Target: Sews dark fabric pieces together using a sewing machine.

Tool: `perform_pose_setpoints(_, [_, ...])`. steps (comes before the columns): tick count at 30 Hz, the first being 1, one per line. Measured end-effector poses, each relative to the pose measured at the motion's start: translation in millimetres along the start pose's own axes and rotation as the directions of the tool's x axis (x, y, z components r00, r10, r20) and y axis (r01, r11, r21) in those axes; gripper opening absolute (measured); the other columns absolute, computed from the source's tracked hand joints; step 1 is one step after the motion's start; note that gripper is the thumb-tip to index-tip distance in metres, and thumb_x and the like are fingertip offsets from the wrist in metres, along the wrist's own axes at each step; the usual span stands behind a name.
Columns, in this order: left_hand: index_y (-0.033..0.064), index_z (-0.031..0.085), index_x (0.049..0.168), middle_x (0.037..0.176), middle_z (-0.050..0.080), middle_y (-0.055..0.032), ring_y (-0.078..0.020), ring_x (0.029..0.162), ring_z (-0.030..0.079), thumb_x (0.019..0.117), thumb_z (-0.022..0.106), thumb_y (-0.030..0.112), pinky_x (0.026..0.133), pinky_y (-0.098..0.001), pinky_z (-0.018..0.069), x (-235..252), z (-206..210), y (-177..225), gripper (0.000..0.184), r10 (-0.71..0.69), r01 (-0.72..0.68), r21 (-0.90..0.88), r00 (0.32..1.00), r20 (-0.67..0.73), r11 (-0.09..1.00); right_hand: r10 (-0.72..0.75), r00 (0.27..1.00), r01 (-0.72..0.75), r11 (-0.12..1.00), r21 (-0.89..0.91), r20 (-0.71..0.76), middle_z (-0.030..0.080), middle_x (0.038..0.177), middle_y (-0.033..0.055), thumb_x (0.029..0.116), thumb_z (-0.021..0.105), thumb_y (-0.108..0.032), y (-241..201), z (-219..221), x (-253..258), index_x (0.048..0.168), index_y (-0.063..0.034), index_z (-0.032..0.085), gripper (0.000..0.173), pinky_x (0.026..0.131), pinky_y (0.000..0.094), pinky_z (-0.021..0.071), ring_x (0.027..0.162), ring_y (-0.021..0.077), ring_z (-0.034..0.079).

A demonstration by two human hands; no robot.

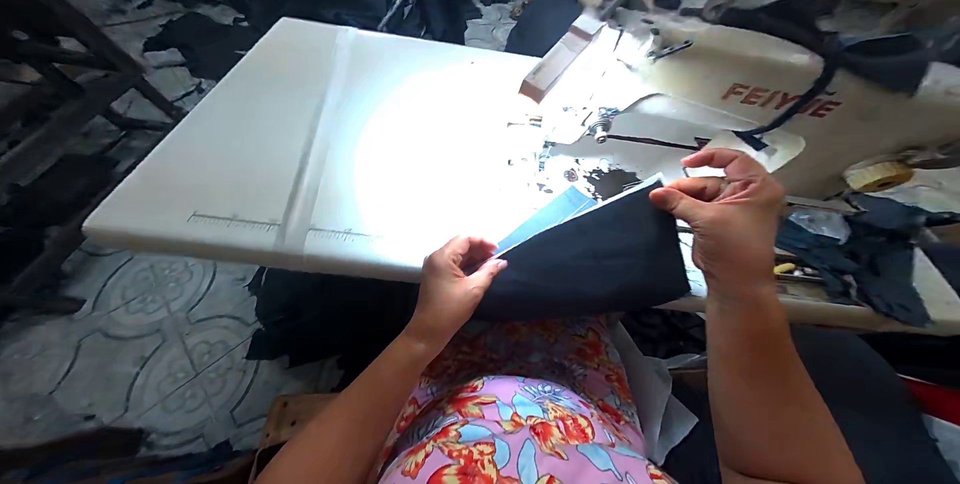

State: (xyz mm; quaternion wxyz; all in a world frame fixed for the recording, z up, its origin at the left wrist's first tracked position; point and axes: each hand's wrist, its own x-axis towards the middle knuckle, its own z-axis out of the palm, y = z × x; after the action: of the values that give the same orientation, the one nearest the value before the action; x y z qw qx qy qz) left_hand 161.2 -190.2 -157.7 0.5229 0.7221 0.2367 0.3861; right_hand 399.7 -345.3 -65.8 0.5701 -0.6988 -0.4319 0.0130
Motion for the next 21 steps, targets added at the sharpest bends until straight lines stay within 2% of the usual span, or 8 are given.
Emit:
perform_pose_setpoints(2, [0.0005,0.072,0.107,0.085,0.073,-0.0001,0.0001,0.077,0.069,0.0891,0.073,0.005,0.074,-0.0177,0.0586,1,-1,-5,0.019,0.054,-0.055,0.036,0.998,0.028,0.998,-0.022,1.000,0.022,1.000,0.008,0.000,0.072,0.078,-0.0120,0.0794,0.080,0.003,-1,1,-2,0.118,-0.0141,0.056,0.048,0.058,0.0140,0.0560,0.062,-0.0053,0.065])
perform_pose_setpoints(4, [0.0000,0.075,0.097,0.086,0.074,-0.0014,0.0027,0.080,0.067,0.0920,0.067,0.009,0.078,-0.0142,0.0558,4,-2,-9,0.012,0.165,-0.169,0.149,0.985,0.040,0.974,-0.029,0.999,0.029,0.999,0.016,-0.020,0.072,0.077,-0.0106,0.0793,0.080,0.004,-4,3,-3,0.116,-0.0127,0.056,0.047,0.058,0.0140,0.0555,0.061,-0.0049,0.065])
perform_pose_setpoints(8, [-0.0018,0.069,0.095,0.079,0.069,-0.0077,-0.0028,0.073,0.064,0.1003,0.055,0.016,0.071,-0.0156,0.0523,8,-17,-7,0.023,0.371,-0.389,0.345,0.921,0.121,0.854,-0.086,0.993,0.088,0.996,0.020,-0.081,0.072,0.080,-0.0104,0.0783,0.082,0.003,-16,2,-8,0.113,-0.0109,0.056,0.045,0.061,0.0138,0.0560,0.064,-0.0048,0.065])
perform_pose_setpoints(11, [-0.0016,0.066,0.097,0.072,0.063,-0.0050,0.0020,0.064,0.055,0.1024,0.058,0.019,0.063,-0.0102,0.0462,5,-47,21,0.023,0.493,-0.535,0.280,0.844,0.211,0.797,-0.205,0.973,0.217,0.970,0.113,-0.107,0.072,0.086,-0.0152,0.0786,0.082,-0.002,-40,-7,-26,0.109,-0.0203,0.059,0.042,0.067,0.0167,0.0601,0.072,-0.0031,0.069])
perform_pose_setpoints(14, [0.0125,0.066,0.103,0.083,0.066,0.0062,0.0084,0.074,0.058,0.1023,0.062,0.029,0.069,-0.0085,0.0483,-18,-102,83,0.018,0.471,-0.550,0.193,0.815,0.337,0.813,-0.312,0.947,0.322,0.915,0.243,-0.078,0.073,0.094,-0.0183,0.0837,0.084,-0.022,-74,-30,-67,0.116,-0.0323,0.065,0.039,0.071,0.0163,0.0610,0.080,-0.0028,0.070])
perform_pose_setpoints(15, [0.0158,0.067,0.103,0.087,0.067,0.0084,0.0079,0.078,0.060,0.1017,0.063,0.032,0.072,-0.0103,0.0490,-28,-122,104,0.016,0.446,-0.538,0.170,0.807,0.388,0.826,-0.357,0.932,0.360,0.882,0.302,-0.070,0.075,0.095,-0.0143,0.0870,0.083,-0.023,-84,-38,-82,0.116,-0.0291,0.066,0.034,0.070,0.0166,0.0607,0.079,-0.0002,0.071])
perform_pose_setpoints(18, [0.0109,0.072,0.099,0.083,0.069,0.0047,0.0032,0.075,0.061,0.0966,0.069,0.029,0.068,-0.0159,0.0492,-34,-162,142,0.018,0.370,-0.463,0.085,0.794,0.483,0.883,-0.398,0.914,0.390,0.814,0.431,-0.076,0.075,0.088,-0.0016,0.0935,0.073,-0.011,-105,-47,-105,0.112,-0.0167,0.059,0.024,0.070,0.0213,0.0624,0.077,0.0094,0.074])
perform_pose_setpoints(21, [0.0223,0.072,0.096,0.076,0.065,0.0173,0.0135,0.068,0.056,0.0970,0.068,0.035,0.060,-0.0064,0.0465,14,-142,143,0.013,0.250,-0.425,0.220,0.800,0.546,0.878,-0.263,0.960,0.281,0.906,0.316,-0.098,0.075,0.096,-0.0133,0.0875,0.081,-0.016,-82,-35,-90,0.114,-0.0295,0.064,0.035,0.075,0.0186,0.0610,0.083,0.0012,0.072])
